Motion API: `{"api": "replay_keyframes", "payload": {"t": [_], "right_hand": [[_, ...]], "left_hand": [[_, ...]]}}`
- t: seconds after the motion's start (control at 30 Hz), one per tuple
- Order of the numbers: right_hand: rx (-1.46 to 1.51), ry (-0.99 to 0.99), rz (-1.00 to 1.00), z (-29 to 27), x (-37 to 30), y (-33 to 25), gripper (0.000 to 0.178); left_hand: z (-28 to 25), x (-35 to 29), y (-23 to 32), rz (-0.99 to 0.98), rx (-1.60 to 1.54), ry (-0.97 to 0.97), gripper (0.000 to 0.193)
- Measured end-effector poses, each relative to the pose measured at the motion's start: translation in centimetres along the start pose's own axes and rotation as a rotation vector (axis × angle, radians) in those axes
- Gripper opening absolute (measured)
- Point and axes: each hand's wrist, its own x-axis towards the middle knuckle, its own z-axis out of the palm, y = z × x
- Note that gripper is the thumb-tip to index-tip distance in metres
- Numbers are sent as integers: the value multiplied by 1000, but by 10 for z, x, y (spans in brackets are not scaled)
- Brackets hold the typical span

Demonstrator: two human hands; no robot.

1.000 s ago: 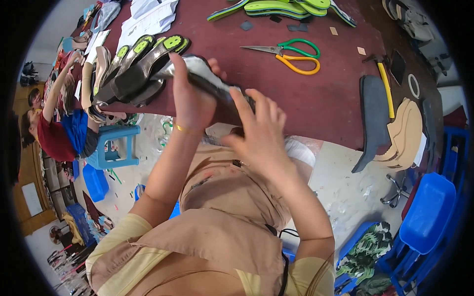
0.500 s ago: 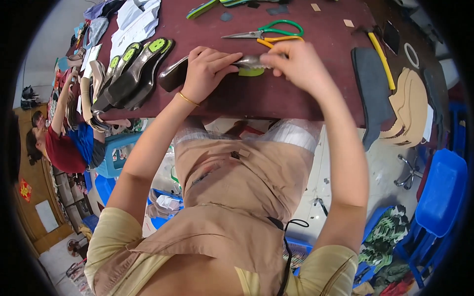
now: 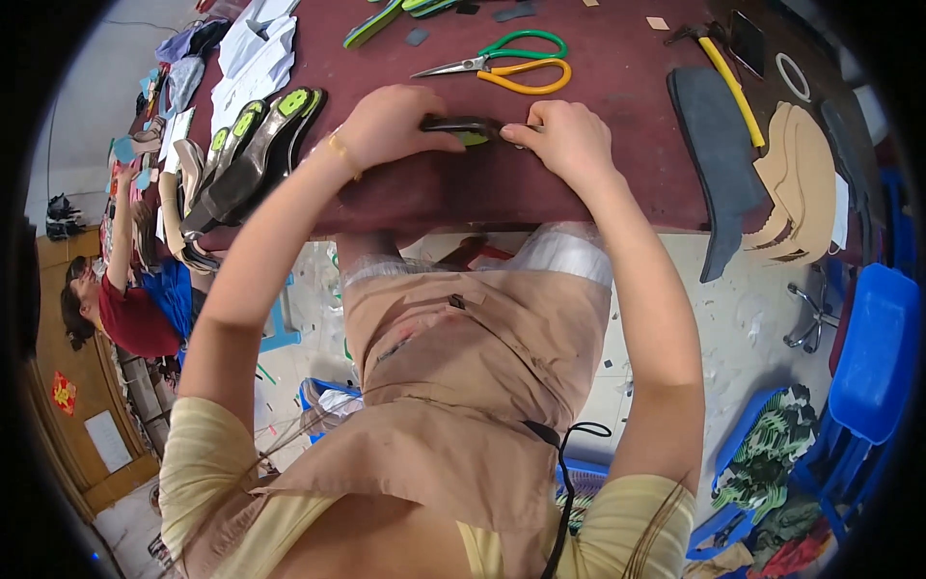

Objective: Assembling shoe components by trimming and attaching green insoles to brown leather shoe uppers.

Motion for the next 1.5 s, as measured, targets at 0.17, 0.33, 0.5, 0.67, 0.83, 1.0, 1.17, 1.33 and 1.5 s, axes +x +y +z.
{"api": "replay_keyframes", "payload": {"t": [0.17,0.33,0.5,0.67,0.83,1.0,1.17,1.33,1.5], "right_hand": [[734,-128,-17,-11,1,14,27],[1331,-256,-112,-6,-24,20,13],[1577,-299,-156,54,-33,-34,9],[1658,-372,-118,82,-45,-89,9],[1619,-333,-78,86,-49,-108,11],[1383,-462,-26,49,-40,-112,15],[1094,-758,-8,42,-23,-102,19],[-172,195,-408,3,63,-38,14],[-473,48,-494,-2,92,-11,26]], "left_hand": [[-5,14,-7,47,-280,-401,34],[-27,-46,-7,157,-509,-161,35],[-24,-106,-7,-128,-741,192,29],[5,-129,3,-387,-1113,569,17],[12,-129,18,-543,-1431,630,18],[19,-122,25,-514,-1587,667,22],[37,-131,20,-610,-1542,462,26],[12,-140,0,-885,-1960,380,22],[10,-158,-6,-1235,-2168,337,23]]}}
